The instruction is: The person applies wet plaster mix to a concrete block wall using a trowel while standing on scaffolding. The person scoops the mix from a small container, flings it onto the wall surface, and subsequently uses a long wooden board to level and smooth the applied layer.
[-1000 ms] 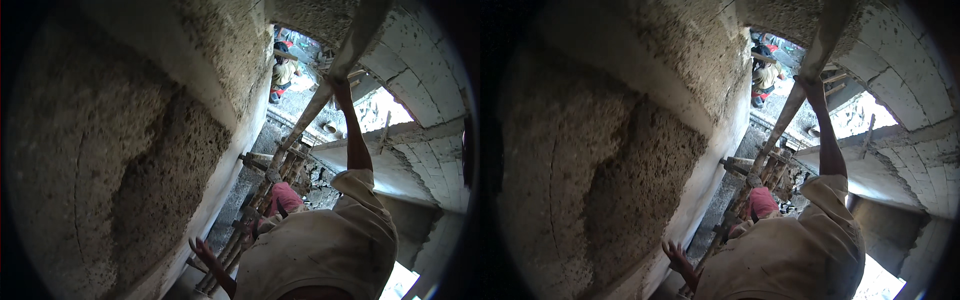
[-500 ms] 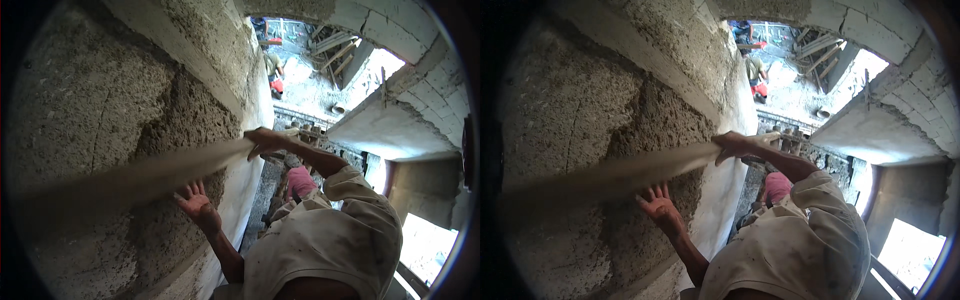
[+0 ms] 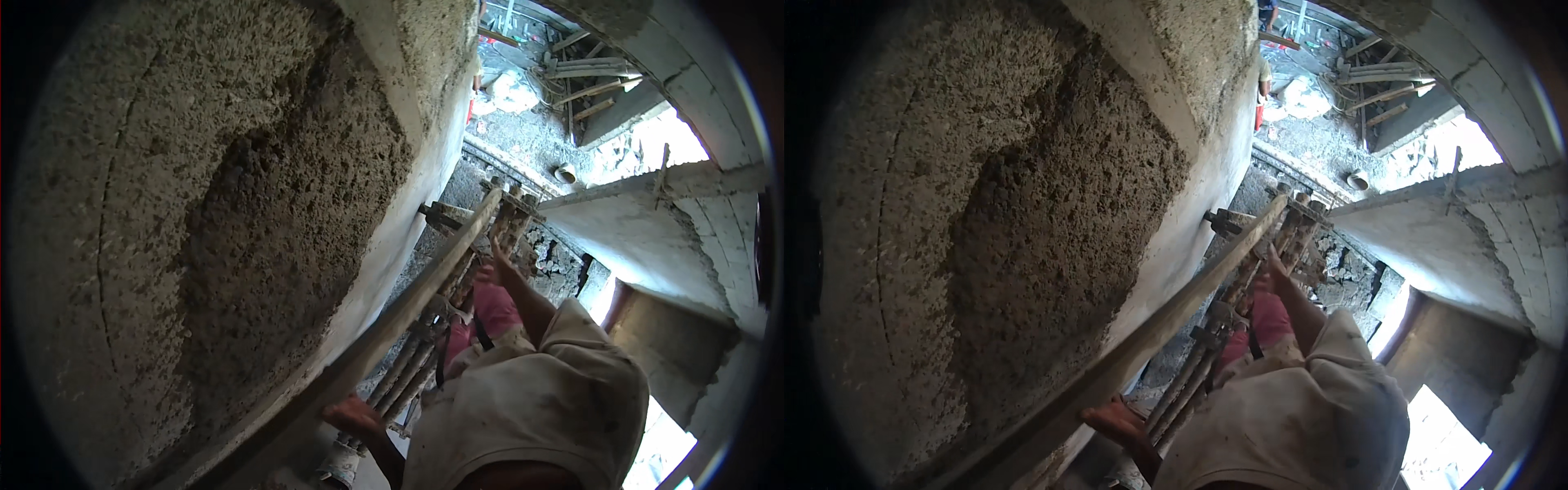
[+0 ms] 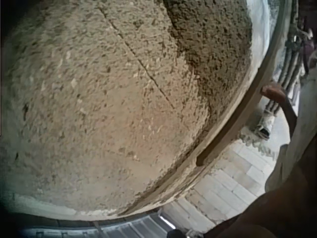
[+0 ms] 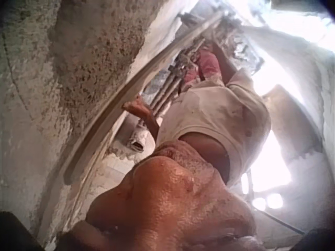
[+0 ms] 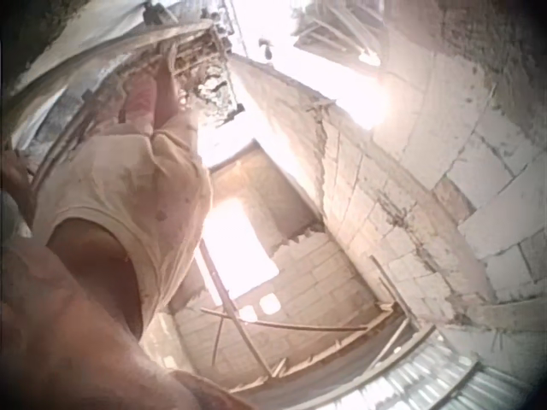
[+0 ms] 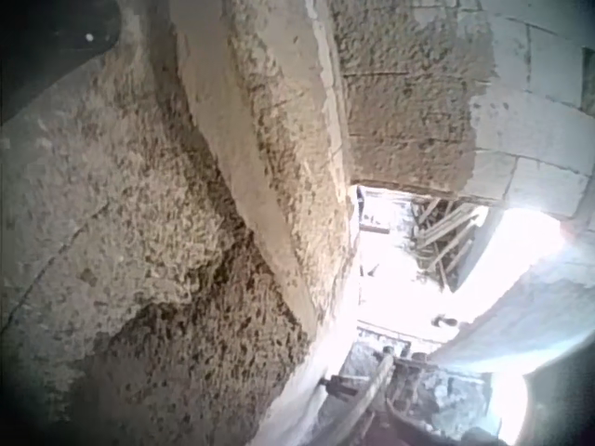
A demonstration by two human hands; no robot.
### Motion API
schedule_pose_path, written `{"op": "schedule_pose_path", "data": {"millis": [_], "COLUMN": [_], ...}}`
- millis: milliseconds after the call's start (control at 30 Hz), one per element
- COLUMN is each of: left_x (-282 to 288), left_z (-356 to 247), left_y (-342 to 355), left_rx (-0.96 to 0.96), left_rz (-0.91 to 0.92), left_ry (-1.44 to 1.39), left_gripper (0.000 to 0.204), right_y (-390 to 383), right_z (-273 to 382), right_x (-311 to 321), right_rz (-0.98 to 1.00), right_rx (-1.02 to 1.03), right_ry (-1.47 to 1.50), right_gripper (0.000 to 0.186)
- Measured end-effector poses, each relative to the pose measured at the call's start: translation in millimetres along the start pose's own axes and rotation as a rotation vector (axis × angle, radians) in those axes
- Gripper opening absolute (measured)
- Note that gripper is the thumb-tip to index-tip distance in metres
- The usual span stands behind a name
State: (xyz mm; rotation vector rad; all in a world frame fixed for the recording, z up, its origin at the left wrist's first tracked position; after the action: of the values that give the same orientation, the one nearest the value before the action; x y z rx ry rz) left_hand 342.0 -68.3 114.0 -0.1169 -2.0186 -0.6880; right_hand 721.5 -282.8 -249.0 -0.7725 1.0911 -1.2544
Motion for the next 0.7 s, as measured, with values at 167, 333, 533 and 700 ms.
{"op": "schedule_pose_path", "data": {"millis": [167, 333, 533, 700], "left_x": [14.0, 41.5, 63.2, -6.1], "left_z": [-20.7, 33.7, 195.5, 262.8], "left_y": [-39.7, -42.3, -32.0, -41.1], "left_rx": [-0.176, 0.054, 0.808, 1.120], "left_rz": [0.042, 0.017, -0.372, -0.435], "left_ry": [0.671, 0.425, -0.839, -1.314], "left_gripper": [0.063, 0.063, 0.070, 0.075], "right_y": [84.5, 82.8, 52.8, 37.3], "right_z": [-60.4, -120.6, -140.1, -105.9], "right_x": [-24.1, -49.0, -128.0, -195.2], "right_rz": [-0.085, -0.010, 0.263, 0.359], "right_rx": [0.045, -0.062, -0.157, 0.101], "right_ry": [0.294, 0.359, 0.265, 0.007], "right_gripper": [0.069, 0.070, 0.071, 0.067]}}
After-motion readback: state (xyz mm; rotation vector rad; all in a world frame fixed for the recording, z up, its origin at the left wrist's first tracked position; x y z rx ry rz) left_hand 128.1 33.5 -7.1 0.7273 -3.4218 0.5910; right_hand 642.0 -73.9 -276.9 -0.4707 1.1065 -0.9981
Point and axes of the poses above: each hand's wrist, its own y-axis towards the middle knuckle, its own x-axis out of the back of the hand, z = x × y, the point moved 9 cm from there along y, towards the middle knuckle, and after that the axes turned 6 degrees about x, right-handed, at the moved point
